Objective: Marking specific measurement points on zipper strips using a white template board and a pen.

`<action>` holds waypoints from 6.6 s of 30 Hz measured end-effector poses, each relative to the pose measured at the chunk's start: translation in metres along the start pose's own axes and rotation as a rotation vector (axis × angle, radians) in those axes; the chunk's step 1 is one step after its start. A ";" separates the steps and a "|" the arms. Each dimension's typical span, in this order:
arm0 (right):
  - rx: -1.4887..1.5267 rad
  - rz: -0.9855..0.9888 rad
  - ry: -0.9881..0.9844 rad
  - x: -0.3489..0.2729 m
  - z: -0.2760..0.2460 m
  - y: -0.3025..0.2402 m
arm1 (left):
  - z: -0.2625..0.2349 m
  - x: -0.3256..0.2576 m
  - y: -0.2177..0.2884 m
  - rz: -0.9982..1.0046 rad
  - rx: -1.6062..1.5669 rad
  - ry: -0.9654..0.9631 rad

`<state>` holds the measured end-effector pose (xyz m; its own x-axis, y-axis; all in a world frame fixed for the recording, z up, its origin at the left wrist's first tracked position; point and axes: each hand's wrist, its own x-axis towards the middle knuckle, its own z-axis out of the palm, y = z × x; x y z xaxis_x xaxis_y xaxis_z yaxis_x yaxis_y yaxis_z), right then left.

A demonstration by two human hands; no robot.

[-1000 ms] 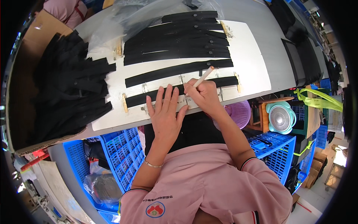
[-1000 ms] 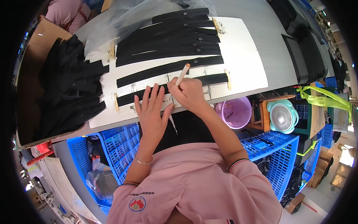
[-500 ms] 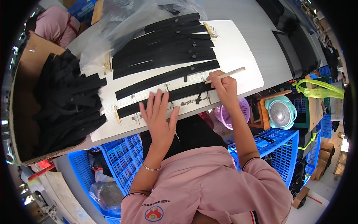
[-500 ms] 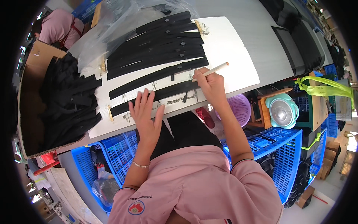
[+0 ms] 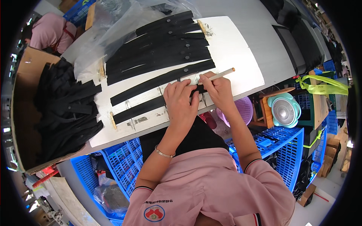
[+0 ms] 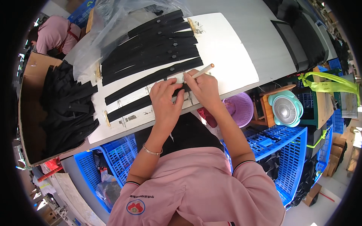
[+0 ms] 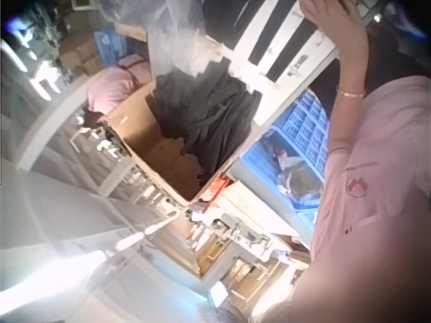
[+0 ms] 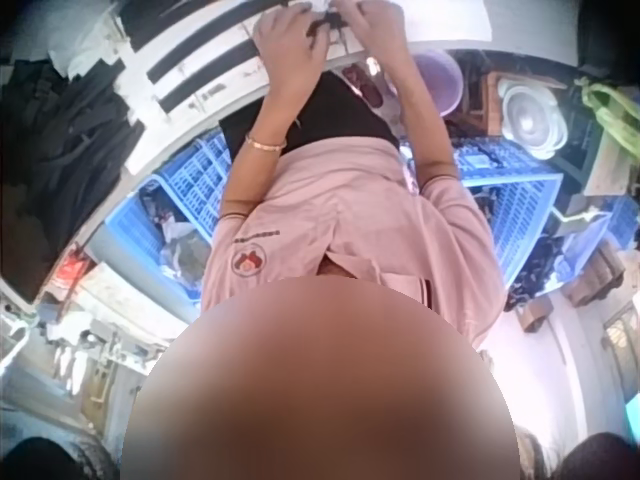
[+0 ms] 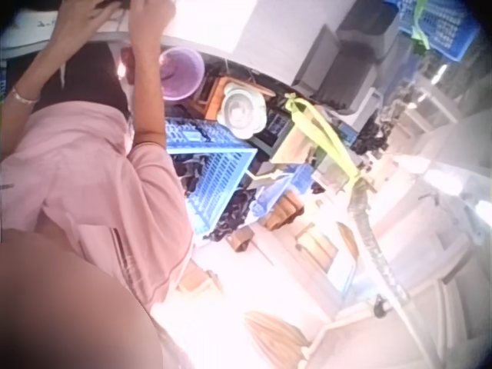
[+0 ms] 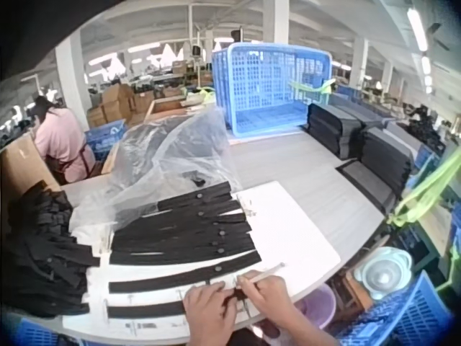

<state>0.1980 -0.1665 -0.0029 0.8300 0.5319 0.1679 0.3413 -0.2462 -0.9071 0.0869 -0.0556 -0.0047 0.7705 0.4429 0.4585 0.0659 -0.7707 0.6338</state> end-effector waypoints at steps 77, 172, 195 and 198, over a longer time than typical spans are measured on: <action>-0.409 -0.431 0.041 0.031 0.037 -0.024 | -0.178 -0.006 -0.145 0.028 0.616 0.045; 0.104 -0.071 -0.395 -0.035 0.166 -0.087 | -0.147 -0.111 -0.079 -0.266 0.389 -0.009; 0.033 -0.050 -0.117 -0.021 0.087 -0.064 | -0.146 -0.111 -0.077 -0.264 0.412 -0.028; 0.027 -0.059 -0.115 -0.020 0.086 -0.058 | -0.145 -0.109 -0.078 -0.267 0.408 -0.043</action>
<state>0.1237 -0.0930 0.0128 0.7525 0.6344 0.1770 0.3743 -0.1907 -0.9075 -0.0945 0.0225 -0.0133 0.7178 0.6367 0.2817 0.5010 -0.7534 0.4259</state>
